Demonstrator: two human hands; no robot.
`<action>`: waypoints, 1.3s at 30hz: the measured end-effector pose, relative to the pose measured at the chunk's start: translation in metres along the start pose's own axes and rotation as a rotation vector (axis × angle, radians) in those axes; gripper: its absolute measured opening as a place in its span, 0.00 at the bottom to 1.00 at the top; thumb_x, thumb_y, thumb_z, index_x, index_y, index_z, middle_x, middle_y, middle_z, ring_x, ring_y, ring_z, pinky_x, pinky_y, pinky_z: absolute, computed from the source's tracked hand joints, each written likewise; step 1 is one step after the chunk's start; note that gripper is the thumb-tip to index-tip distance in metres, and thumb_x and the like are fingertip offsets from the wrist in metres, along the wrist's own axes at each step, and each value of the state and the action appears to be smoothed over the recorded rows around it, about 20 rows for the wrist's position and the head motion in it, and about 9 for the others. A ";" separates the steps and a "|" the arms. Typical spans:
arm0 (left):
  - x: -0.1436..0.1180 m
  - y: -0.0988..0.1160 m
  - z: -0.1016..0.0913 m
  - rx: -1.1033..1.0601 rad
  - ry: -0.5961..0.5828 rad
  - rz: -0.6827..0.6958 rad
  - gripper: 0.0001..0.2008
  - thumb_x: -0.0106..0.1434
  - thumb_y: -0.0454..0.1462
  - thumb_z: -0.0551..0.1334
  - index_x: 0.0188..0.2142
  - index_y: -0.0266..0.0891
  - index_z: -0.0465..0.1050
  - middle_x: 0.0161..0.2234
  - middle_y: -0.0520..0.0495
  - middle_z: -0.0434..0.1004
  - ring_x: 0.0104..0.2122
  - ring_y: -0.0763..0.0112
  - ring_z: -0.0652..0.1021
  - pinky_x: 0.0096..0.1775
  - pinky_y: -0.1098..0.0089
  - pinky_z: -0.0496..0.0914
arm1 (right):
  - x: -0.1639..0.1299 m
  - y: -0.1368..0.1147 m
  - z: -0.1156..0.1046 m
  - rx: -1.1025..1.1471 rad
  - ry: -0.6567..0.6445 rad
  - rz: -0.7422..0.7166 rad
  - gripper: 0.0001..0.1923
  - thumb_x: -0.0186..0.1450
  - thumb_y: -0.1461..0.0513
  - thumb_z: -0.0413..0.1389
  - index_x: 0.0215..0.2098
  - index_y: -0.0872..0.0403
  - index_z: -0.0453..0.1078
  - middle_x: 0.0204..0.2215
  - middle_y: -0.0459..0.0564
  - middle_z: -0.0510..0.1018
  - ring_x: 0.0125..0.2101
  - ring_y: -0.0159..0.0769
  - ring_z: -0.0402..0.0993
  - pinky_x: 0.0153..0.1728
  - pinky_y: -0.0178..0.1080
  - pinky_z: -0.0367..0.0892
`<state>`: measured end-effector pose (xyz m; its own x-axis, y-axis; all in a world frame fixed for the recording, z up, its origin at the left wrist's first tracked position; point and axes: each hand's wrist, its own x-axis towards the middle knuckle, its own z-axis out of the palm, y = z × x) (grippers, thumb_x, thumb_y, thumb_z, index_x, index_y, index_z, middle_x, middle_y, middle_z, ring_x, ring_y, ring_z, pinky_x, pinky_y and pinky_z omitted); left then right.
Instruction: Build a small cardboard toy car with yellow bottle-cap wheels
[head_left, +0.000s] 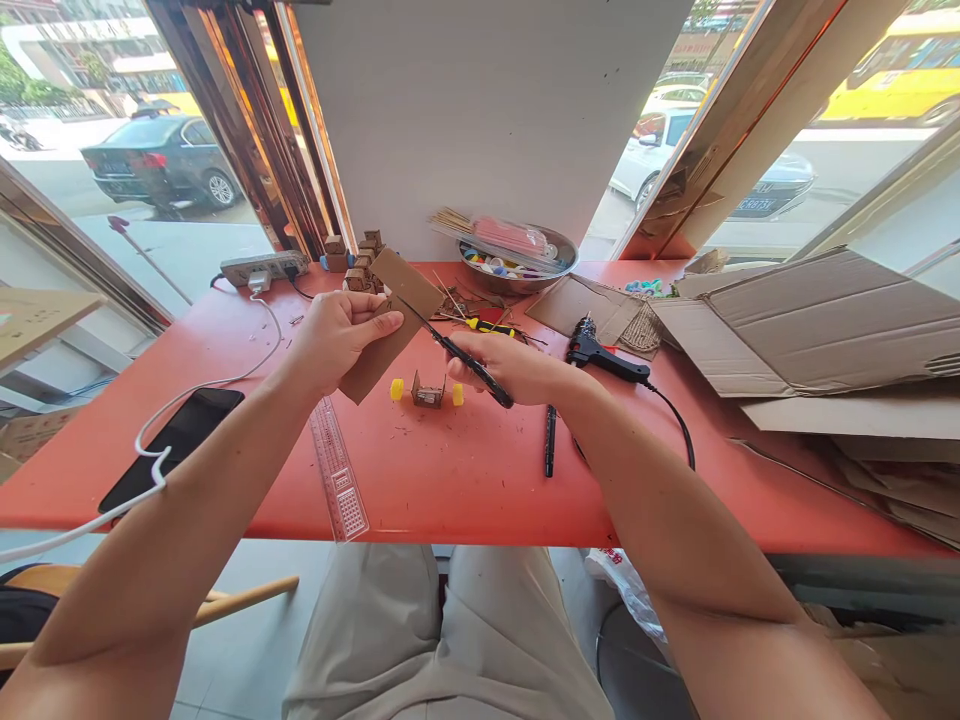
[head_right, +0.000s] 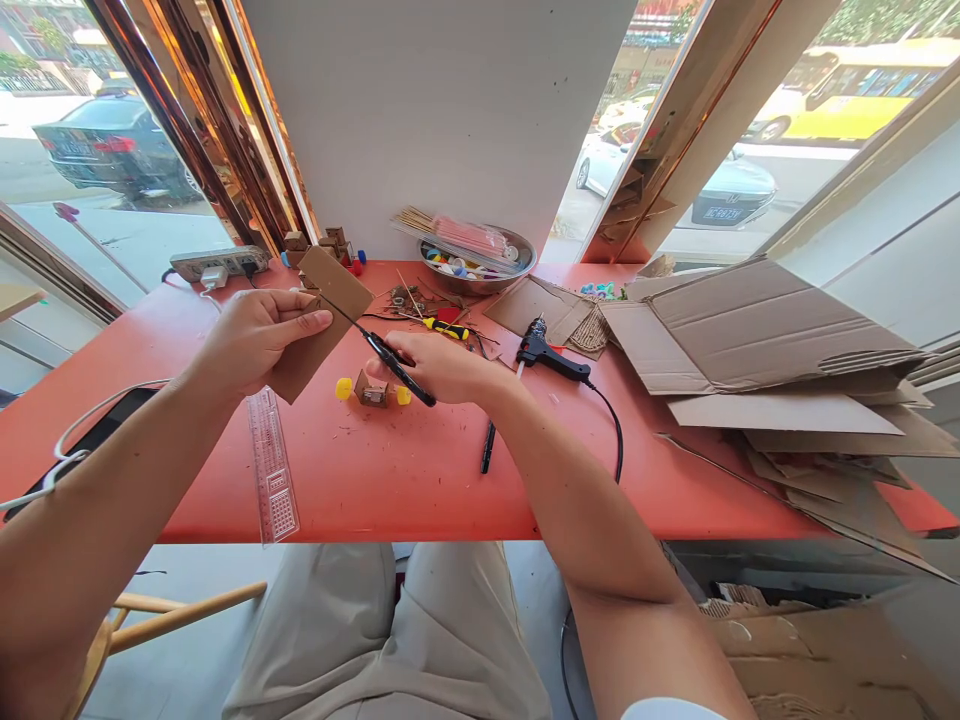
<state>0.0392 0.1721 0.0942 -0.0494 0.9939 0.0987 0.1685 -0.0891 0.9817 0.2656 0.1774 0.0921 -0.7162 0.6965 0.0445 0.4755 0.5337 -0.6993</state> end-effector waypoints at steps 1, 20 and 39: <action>0.000 0.000 0.000 0.002 0.003 -0.002 0.20 0.41 0.48 0.82 0.28 0.39 0.82 0.30 0.44 0.85 0.37 0.52 0.84 0.35 0.63 0.75 | 0.000 -0.001 0.001 -0.006 0.014 0.021 0.19 0.70 0.45 0.49 0.30 0.48 0.58 0.28 0.45 0.70 0.33 0.38 0.68 0.37 0.40 0.62; 0.006 0.006 0.000 0.093 -0.036 0.048 0.16 0.45 0.46 0.80 0.28 0.39 0.83 0.28 0.47 0.85 0.35 0.55 0.84 0.35 0.64 0.75 | 0.000 -0.001 0.004 -0.064 0.153 0.112 0.25 0.67 0.40 0.53 0.27 0.48 0.55 0.25 0.42 0.66 0.31 0.35 0.64 0.36 0.38 0.58; 0.035 -0.001 0.025 0.114 -0.115 -0.024 0.14 0.44 0.44 0.79 0.26 0.41 0.82 0.25 0.48 0.83 0.32 0.54 0.83 0.39 0.59 0.75 | 0.004 0.015 -0.002 0.050 0.236 0.256 0.37 0.57 0.27 0.54 0.26 0.51 0.64 0.20 0.41 0.62 0.21 0.31 0.61 0.24 0.38 0.61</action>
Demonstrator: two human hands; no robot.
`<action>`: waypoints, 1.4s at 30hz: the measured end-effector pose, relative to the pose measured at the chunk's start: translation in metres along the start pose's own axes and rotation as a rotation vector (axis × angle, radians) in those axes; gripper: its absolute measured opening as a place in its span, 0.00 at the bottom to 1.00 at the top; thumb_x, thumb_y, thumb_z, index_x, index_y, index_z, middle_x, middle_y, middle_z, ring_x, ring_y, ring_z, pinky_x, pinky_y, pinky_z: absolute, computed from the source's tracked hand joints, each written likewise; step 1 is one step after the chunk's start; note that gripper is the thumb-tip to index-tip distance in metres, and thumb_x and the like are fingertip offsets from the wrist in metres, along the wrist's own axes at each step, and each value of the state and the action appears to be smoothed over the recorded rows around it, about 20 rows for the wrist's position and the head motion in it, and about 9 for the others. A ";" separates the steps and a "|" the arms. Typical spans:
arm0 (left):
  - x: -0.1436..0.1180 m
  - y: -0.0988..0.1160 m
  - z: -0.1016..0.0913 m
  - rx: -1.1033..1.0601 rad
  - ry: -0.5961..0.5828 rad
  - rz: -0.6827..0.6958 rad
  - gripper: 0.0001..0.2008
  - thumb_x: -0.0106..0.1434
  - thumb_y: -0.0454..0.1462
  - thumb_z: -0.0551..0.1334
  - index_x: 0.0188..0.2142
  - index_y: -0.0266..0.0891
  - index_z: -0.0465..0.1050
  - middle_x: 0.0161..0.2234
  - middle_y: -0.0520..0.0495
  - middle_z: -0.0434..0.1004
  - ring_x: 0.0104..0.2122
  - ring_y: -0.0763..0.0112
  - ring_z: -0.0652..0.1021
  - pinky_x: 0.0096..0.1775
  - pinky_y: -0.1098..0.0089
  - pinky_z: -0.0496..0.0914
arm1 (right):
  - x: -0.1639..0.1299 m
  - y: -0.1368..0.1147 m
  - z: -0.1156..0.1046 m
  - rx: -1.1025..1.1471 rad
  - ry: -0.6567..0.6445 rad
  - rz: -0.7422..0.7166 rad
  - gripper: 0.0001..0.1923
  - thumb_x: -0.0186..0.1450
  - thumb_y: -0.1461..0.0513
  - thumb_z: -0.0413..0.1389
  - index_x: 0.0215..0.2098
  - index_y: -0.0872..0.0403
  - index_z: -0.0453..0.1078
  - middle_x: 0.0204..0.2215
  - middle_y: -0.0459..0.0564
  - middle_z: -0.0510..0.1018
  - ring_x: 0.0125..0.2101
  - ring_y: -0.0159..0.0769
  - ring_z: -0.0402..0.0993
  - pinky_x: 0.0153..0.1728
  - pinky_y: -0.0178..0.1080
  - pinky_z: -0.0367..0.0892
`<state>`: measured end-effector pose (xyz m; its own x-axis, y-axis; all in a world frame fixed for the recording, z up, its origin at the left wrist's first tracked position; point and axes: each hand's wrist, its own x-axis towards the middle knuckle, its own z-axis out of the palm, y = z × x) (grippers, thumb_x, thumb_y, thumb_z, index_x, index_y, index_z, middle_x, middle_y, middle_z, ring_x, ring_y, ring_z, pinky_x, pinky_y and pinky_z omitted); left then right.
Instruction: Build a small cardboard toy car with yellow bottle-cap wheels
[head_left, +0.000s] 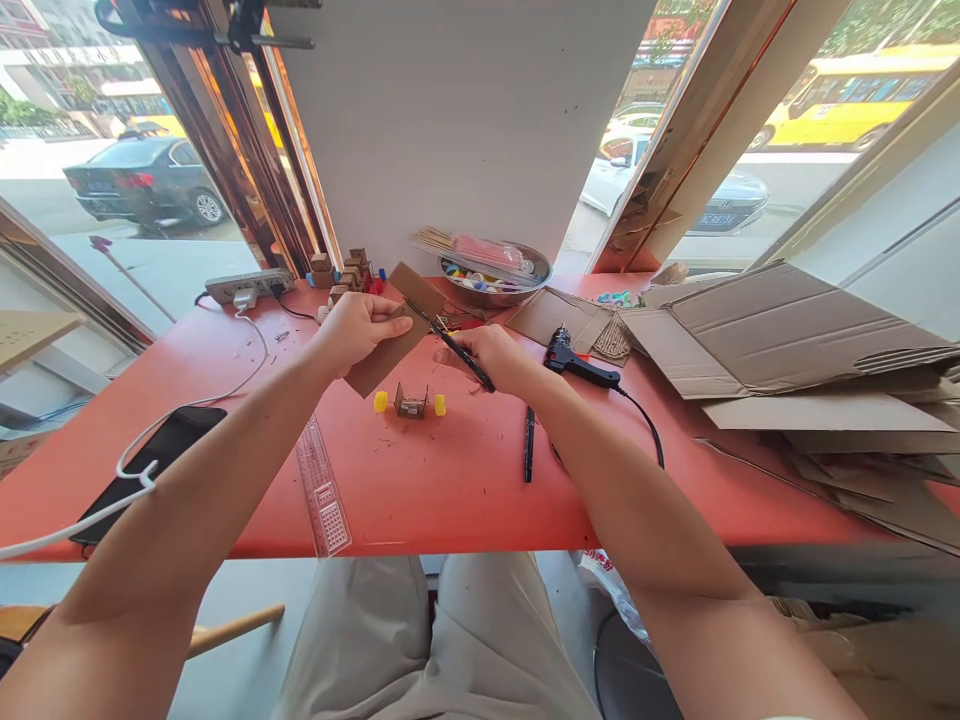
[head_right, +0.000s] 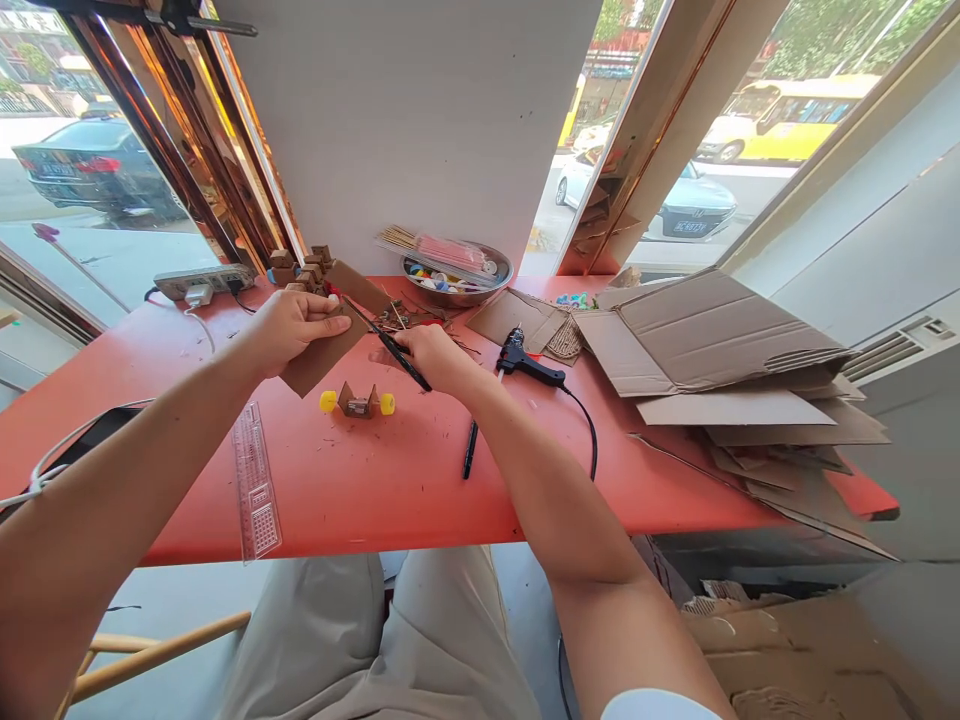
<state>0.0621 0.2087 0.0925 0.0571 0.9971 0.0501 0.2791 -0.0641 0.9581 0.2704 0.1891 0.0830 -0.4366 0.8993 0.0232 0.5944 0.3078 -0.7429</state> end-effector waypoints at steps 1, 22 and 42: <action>0.001 0.000 0.002 0.008 -0.021 -0.018 0.13 0.44 0.43 0.79 0.26 0.41 0.81 0.24 0.48 0.82 0.32 0.55 0.83 0.38 0.60 0.74 | 0.001 0.002 -0.001 0.001 0.012 0.002 0.36 0.59 0.28 0.54 0.26 0.51 0.63 0.20 0.41 0.63 0.21 0.31 0.62 0.24 0.38 0.62; -0.022 -0.021 -0.001 0.073 0.093 0.783 0.04 0.60 0.43 0.74 0.29 0.56 0.88 0.37 0.46 0.81 0.36 0.64 0.77 0.38 0.62 0.75 | 0.006 -0.002 0.011 0.423 -0.033 0.091 0.11 0.70 0.55 0.60 0.36 0.54 0.75 0.30 0.49 0.81 0.26 0.31 0.71 0.27 0.33 0.65; -0.012 -0.062 -0.033 0.397 -0.197 0.397 0.31 0.59 0.48 0.71 0.61 0.42 0.80 0.54 0.40 0.86 0.52 0.51 0.83 0.60 0.48 0.75 | 0.010 0.013 0.033 -0.077 0.224 -0.044 0.06 0.64 0.68 0.59 0.29 0.55 0.75 0.29 0.50 0.83 0.32 0.39 0.80 0.38 0.39 0.70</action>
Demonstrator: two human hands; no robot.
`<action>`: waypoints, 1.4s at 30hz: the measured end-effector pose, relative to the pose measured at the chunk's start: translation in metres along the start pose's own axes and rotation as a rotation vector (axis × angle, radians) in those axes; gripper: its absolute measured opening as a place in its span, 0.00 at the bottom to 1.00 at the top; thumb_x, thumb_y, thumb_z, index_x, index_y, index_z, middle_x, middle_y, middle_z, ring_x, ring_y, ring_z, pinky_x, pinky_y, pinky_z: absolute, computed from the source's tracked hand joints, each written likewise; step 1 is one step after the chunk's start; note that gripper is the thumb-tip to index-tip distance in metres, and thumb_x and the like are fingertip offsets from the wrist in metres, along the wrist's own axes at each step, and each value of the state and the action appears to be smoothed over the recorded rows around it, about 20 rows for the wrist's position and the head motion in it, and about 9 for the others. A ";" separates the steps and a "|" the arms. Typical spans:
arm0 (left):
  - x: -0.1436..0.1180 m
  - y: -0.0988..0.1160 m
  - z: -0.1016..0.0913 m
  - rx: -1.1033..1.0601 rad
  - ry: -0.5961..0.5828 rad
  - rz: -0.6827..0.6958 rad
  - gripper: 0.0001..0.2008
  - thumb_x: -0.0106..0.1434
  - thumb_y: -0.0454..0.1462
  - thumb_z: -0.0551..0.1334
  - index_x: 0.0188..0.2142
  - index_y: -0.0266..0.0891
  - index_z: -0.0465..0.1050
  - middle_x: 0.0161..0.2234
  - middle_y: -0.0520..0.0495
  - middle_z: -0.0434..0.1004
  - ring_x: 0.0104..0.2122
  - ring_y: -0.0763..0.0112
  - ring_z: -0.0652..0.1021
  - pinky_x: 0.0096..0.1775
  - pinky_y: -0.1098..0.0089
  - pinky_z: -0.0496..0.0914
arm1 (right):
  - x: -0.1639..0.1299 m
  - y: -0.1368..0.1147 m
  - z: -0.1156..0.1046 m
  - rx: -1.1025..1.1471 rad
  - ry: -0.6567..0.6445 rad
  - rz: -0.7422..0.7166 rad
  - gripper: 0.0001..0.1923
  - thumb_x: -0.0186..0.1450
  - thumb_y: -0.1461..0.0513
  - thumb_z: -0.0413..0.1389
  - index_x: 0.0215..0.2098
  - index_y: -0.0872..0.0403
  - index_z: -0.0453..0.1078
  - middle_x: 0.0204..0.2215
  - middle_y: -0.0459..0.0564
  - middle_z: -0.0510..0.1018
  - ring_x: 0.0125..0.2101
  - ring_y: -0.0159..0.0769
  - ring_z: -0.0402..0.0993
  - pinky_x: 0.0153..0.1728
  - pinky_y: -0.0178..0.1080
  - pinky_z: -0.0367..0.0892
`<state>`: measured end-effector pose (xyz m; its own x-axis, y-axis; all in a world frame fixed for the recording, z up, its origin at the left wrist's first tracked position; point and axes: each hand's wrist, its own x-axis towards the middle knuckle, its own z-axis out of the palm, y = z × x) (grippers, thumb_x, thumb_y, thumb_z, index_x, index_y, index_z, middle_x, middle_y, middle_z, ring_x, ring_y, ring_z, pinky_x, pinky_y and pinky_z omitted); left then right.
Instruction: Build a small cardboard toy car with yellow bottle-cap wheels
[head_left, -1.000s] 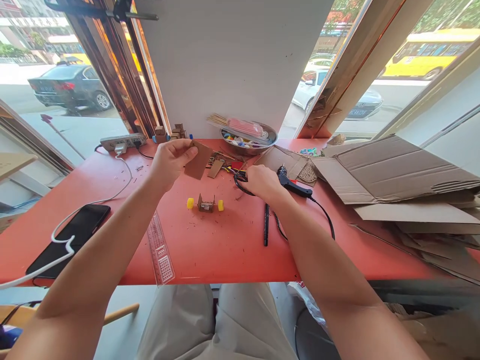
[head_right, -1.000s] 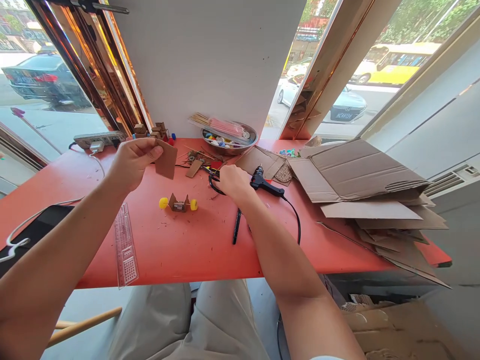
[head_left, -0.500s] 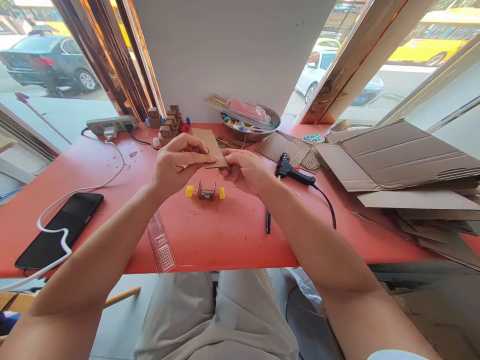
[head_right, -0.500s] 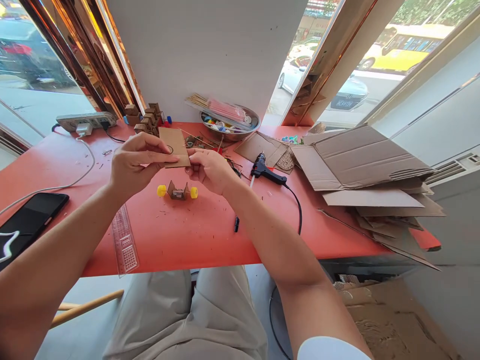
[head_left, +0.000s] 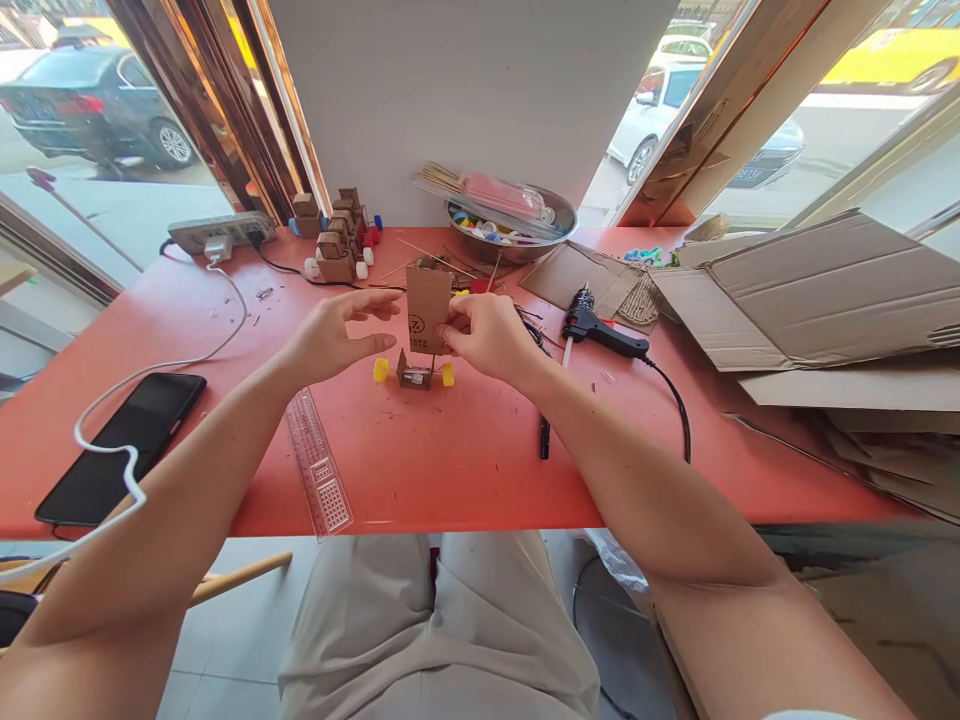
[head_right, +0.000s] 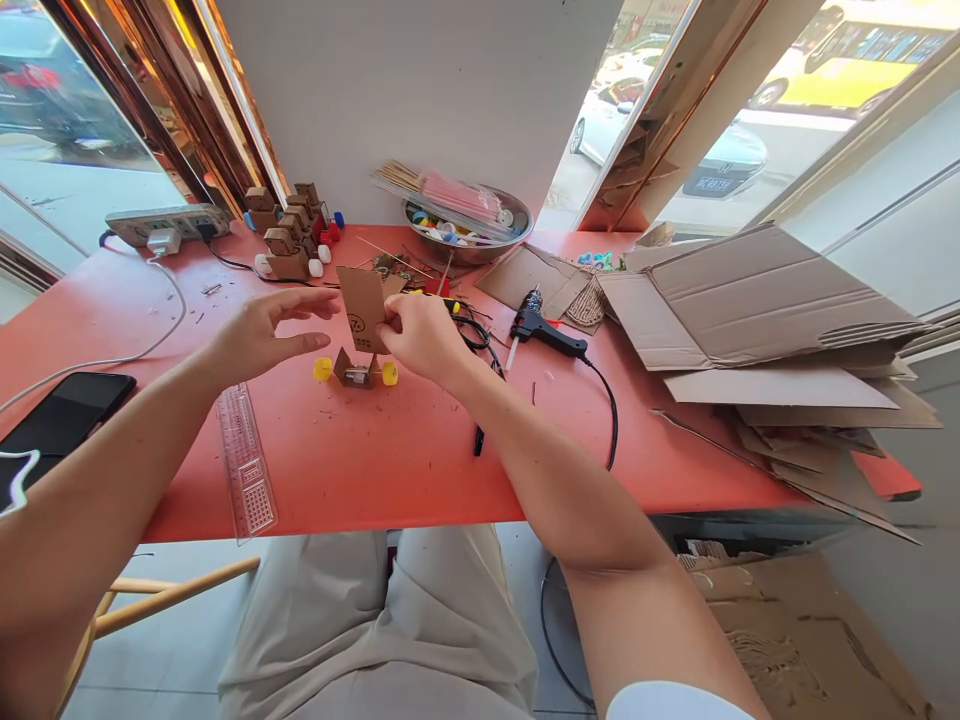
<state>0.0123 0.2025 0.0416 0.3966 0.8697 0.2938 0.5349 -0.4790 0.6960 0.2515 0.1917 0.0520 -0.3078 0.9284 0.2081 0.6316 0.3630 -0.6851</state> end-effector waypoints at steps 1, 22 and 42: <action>0.000 -0.002 0.000 -0.014 -0.054 -0.023 0.35 0.58 0.50 0.72 0.62 0.42 0.79 0.55 0.39 0.86 0.54 0.50 0.83 0.61 0.48 0.74 | 0.000 0.002 0.001 -0.020 -0.021 -0.014 0.06 0.64 0.67 0.58 0.31 0.55 0.77 0.29 0.50 0.83 0.33 0.39 0.81 0.39 0.39 0.70; -0.003 0.015 0.012 0.079 -0.381 -0.138 0.34 0.49 0.49 0.69 0.57 0.44 0.79 0.47 0.50 0.86 0.47 0.55 0.82 0.52 0.62 0.76 | -0.001 0.003 0.002 -0.088 -0.128 -0.110 0.06 0.62 0.69 0.59 0.28 0.56 0.75 0.28 0.47 0.81 0.32 0.35 0.77 0.36 0.35 0.64; -0.003 0.011 0.027 0.109 -0.199 -0.128 0.19 0.49 0.48 0.67 0.39 0.43 0.83 0.35 0.51 0.87 0.37 0.57 0.82 0.44 0.64 0.76 | 0.003 -0.001 0.002 -0.225 -0.164 -0.090 0.17 0.68 0.68 0.54 0.21 0.53 0.66 0.23 0.45 0.72 0.28 0.33 0.66 0.34 0.36 0.57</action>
<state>0.0368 0.1918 0.0309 0.4537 0.8887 0.0658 0.6630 -0.3860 0.6414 0.2485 0.1938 0.0522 -0.4690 0.8731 0.1332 0.7327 0.4689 -0.4932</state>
